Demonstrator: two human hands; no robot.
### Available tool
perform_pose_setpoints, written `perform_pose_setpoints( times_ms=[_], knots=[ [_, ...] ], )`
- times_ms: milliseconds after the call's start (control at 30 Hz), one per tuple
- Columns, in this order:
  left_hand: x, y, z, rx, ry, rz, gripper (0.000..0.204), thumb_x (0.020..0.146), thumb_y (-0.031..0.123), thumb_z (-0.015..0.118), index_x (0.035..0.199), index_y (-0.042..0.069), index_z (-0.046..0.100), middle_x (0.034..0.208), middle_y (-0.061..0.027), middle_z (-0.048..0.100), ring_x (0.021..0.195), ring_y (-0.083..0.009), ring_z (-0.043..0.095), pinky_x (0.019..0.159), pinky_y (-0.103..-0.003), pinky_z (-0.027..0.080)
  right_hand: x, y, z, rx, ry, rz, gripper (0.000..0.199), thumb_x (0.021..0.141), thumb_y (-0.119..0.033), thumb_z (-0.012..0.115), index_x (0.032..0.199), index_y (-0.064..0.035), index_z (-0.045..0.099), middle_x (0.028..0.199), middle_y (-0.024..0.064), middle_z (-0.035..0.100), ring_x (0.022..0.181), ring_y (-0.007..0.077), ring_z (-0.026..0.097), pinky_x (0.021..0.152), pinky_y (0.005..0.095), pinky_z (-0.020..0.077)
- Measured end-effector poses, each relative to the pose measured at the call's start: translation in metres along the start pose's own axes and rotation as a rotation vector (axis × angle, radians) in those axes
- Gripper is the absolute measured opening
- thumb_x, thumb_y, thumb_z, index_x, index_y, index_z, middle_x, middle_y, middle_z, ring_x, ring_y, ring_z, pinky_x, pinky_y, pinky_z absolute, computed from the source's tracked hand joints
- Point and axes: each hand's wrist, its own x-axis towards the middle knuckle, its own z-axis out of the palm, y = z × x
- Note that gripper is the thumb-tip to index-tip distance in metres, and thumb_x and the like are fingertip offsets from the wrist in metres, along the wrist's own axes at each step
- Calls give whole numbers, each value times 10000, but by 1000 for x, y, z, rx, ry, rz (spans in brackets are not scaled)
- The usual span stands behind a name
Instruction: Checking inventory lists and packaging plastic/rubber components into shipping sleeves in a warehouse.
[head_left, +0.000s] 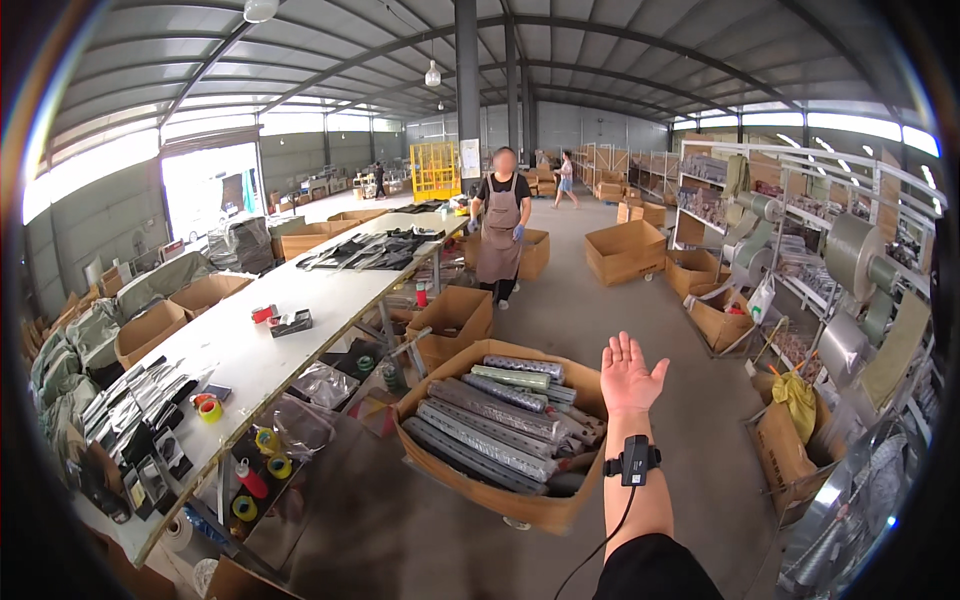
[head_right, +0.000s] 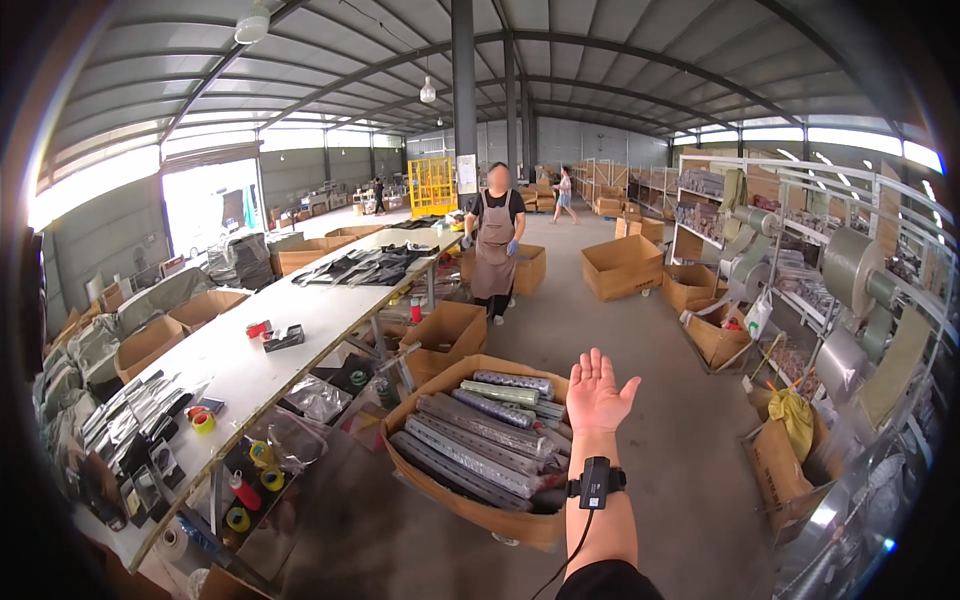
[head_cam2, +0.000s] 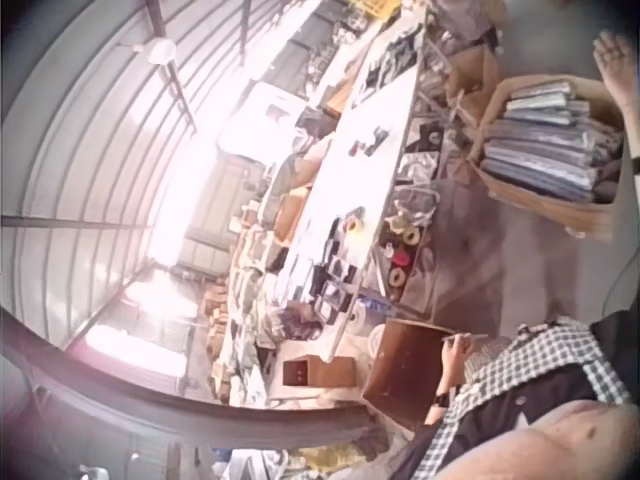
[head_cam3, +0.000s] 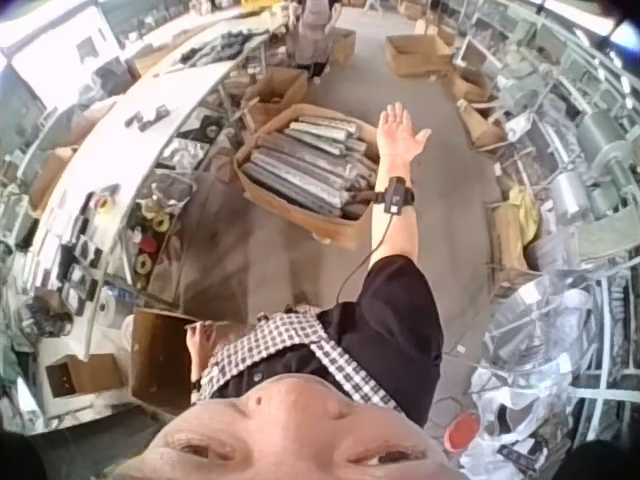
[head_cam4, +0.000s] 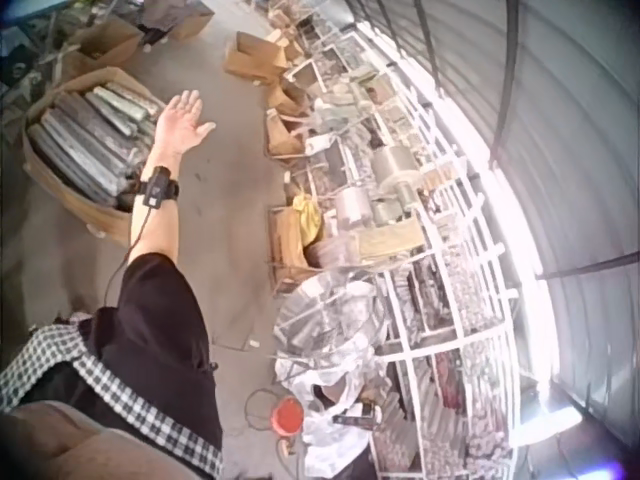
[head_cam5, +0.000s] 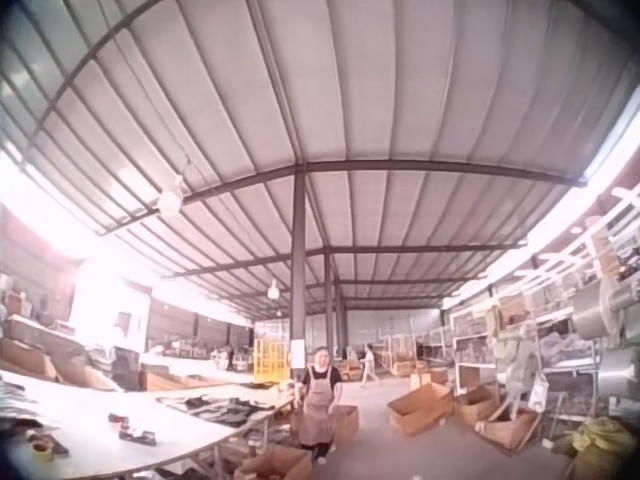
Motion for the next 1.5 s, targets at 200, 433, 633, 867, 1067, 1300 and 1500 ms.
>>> perform_pose_setpoints(
  times_ms=[200, 433, 633, 867, 1067, 1300, 1500],
  knots=[
    [97, 0, 1, -814, 95, -610, 209, 1028, 167, 470, 1182, 42, 537, 1114, -147, 635, 1090, -288, 634, 943, -423, 539, 78, 45, -40, 43, 91, -28, 918, 976, -678, 317, 1551, 20, 160, 1555, 152, 341, 1462, 304, 266, 1198, 437, 219],
    [176, 23, 9, -783, 112, -646, 199, 1028, 210, 514, 1143, 47, 518, 1164, -135, 627, 1148, -266, 616, 980, -421, 512, 115, 99, -67, -2, 67, 29, 944, 959, -693, 362, 1571, -18, 117, 1623, 110, 229, 1503, 265, 180, 1226, 390, 145],
    [225, -1, -13, -873, 177, -675, 176, 996, 206, 590, 1106, 77, 543, 1084, -89, 654, 1079, -230, 636, 951, -409, 515, 81, 185, -128, -215, 91, 293, 948, 954, -704, 352, 1575, -28, 112, 1646, 111, 172, 1529, 261, 105, 1233, 374, 88],
    [304, -47, -65, -870, 161, -645, 147, 993, 207, 584, 1060, 77, 569, 1016, -60, 660, 938, -163, 631, 874, -353, 545, -20, 282, -199, -690, 174, 670, 1002, 915, -740, 398, 1577, -39, 126, 1642, 124, 196, 1519, 304, 153, 1213, 409, 130],
    [351, -101, -110, -895, 157, -656, 144, 997, 194, 577, 1062, 66, 564, 994, -63, 656, 902, -164, 622, 870, -356, 540, -101, 363, -224, -929, 347, 1030, 825, 996, -602, 389, 1513, 30, 272, 1523, 201, 397, 1390, 372, 398, 1148, 487, 299],
    [402, -120, -129, -922, 171, -650, 151, 991, 192, 587, 1083, 76, 554, 1016, -68, 662, 899, -167, 626, 831, -358, 540, -97, 412, -245, -856, 451, 1066, 790, 1023, -568, 328, 1502, 58, 273, 1526, 226, 372, 1378, 411, 401, 1141, 480, 318],
    [443, -130, -129, -914, 192, -662, 122, 973, 179, 613, 1049, 91, 577, 992, -57, 661, 874, -171, 627, 781, -347, 538, 67, 476, -141, -421, 141, 549, 848, 972, -679, 320, 1503, -18, 345, 1531, 151, 397, 1405, 334, 368, 1154, 426, 308]
  ],
)
